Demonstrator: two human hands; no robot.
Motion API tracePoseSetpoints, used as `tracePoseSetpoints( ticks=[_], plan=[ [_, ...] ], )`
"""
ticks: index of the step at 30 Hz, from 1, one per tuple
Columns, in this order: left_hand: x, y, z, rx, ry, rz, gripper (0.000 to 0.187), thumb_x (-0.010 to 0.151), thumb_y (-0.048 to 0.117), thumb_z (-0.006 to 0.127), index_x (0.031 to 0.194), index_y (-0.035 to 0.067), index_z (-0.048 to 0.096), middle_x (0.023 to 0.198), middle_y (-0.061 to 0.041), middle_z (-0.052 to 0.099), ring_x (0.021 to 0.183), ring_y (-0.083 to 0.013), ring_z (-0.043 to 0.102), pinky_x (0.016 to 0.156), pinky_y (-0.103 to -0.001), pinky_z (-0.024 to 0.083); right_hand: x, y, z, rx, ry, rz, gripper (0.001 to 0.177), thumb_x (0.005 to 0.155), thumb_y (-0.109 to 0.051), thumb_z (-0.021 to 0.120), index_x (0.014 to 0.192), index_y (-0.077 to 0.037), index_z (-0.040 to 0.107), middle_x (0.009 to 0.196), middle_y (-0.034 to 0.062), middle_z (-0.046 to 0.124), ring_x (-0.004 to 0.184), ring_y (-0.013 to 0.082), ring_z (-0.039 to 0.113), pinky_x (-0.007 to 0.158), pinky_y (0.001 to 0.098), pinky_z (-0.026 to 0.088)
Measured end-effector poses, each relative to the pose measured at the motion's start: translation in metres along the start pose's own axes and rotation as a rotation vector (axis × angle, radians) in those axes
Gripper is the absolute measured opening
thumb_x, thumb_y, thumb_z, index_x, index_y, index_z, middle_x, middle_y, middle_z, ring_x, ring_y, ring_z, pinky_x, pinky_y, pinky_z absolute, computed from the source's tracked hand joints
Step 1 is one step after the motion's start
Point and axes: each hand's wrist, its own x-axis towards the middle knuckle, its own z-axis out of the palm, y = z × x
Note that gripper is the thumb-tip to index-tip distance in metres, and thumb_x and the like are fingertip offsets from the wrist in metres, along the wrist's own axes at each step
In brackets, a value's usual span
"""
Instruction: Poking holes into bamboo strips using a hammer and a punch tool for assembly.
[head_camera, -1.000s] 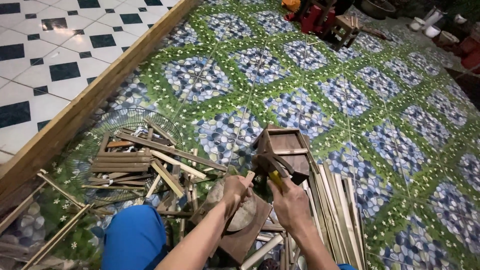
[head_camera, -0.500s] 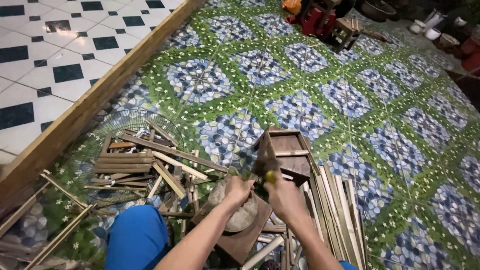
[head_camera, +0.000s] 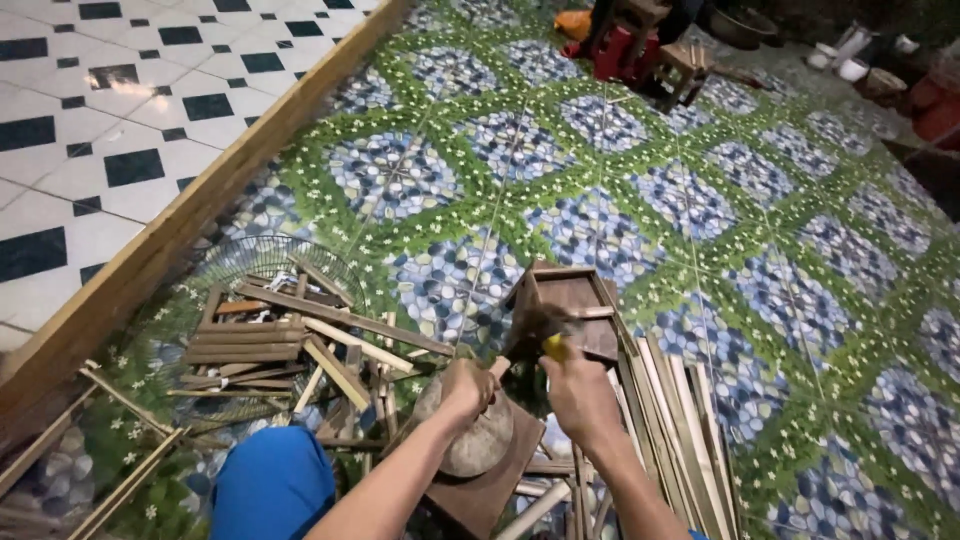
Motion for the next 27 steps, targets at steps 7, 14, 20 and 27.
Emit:
tracePoseSetpoints(
  ticks=[7, 14, 20, 27],
  plan=[
    [0.039, -0.025, 0.011, 0.198, -0.008, 0.020, 0.049, 0.094, 0.053, 0.063, 0.065, 0.014, 0.058, 0.056, -0.002, 0.058, 0.045, -0.0152, 0.050, 0.047, -0.028, 0.037, -0.008, -0.002, 0.017, 0.305, -0.030, 0.130, 0.024, 0.111, -0.030, 0.044, 0.121, -0.011, 0.055, 0.065, 0.0045, 0.053, 0.044, 0.0114, 0.036, 0.039, 0.0223, 0.033],
    [-0.033, 0.022, -0.041, 0.150, -0.129, 0.035, 0.048, 0.106, 0.030, 0.052, 0.153, 0.023, 0.046, 0.095, -0.011, 0.068, 0.050, -0.0172, 0.044, 0.052, -0.034, 0.036, 0.006, 0.039, 0.018, 0.403, 0.205, 0.100, 0.025, 0.098, -0.033, 0.062, 0.109, -0.013, 0.073, 0.093, 0.0095, 0.071, 0.086, 0.0220, 0.066, 0.080, 0.0405, 0.054],
    [-0.002, -0.010, -0.055, 0.189, -0.072, 0.308, 0.043, 0.082, 0.034, 0.080, 0.121, 0.018, 0.077, 0.135, -0.001, 0.072, 0.126, -0.0226, 0.066, 0.100, -0.042, 0.055, 0.045, 0.125, 0.139, 1.361, 0.011, 0.342, 0.024, 0.094, -0.004, 0.067, 0.090, -0.009, 0.045, 0.060, 0.0084, 0.036, 0.037, 0.0168, 0.029, 0.032, 0.0328, 0.020],
    [-0.039, 0.010, -0.091, -0.035, -0.051, 0.255, 0.045, 0.086, 0.028, 0.071, 0.129, 0.016, 0.074, 0.120, -0.004, 0.078, 0.055, -0.0074, 0.042, 0.053, -0.020, 0.036, 0.068, 0.155, 0.210, 1.478, 0.040, 0.599, 0.043, 0.075, 0.027, 0.061, 0.097, -0.009, 0.050, 0.091, 0.0144, 0.069, 0.072, 0.0285, 0.062, 0.046, 0.0368, 0.042]
  ],
)
